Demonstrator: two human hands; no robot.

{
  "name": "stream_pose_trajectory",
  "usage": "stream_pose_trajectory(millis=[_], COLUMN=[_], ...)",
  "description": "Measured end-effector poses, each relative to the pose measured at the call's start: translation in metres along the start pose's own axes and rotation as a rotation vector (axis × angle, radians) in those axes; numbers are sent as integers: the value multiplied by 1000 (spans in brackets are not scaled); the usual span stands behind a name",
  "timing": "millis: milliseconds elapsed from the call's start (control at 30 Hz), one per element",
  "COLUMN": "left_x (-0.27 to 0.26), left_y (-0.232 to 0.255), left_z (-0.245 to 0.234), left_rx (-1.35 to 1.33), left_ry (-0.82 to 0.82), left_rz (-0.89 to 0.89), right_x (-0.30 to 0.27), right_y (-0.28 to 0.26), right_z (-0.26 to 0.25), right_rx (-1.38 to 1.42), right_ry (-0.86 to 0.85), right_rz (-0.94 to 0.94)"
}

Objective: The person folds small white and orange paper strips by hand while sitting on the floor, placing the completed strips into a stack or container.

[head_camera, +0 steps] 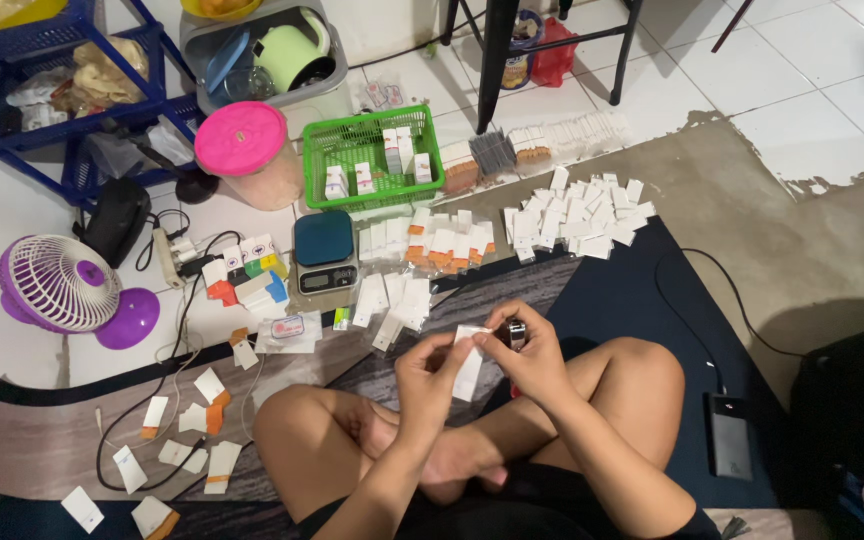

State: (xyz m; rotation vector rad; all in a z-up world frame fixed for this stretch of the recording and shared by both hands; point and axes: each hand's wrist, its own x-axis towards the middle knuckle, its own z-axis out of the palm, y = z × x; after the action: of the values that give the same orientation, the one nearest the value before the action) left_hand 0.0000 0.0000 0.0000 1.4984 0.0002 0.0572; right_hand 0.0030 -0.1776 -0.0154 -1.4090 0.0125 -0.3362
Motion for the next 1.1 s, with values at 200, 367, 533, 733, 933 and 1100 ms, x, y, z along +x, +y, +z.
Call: stream_pose_trajectory(millis=[200,367,533,733,933,1100], left_x=[1,1,0,3,-3,-5], left_y=[21,19,18,6,44,48], left_z=[2,2,1,0,6,9], left_rx=[-61,-48,-8,9,119,193], left_ry=[-4,-42,-79,-56,-34,-9], left_rz=[47,95,169,221,448,580], right_x=[-2,4,16,36,33,25], right_y=[-19,-38,-24,-50,-38,-37], right_z=[7,15,12,12,22,38], right_rx=[191,217,151,400,435,416], right_ry=[-77,-73,-138,199,305,388], right_rz=[181,171,108,71,-265,-334])
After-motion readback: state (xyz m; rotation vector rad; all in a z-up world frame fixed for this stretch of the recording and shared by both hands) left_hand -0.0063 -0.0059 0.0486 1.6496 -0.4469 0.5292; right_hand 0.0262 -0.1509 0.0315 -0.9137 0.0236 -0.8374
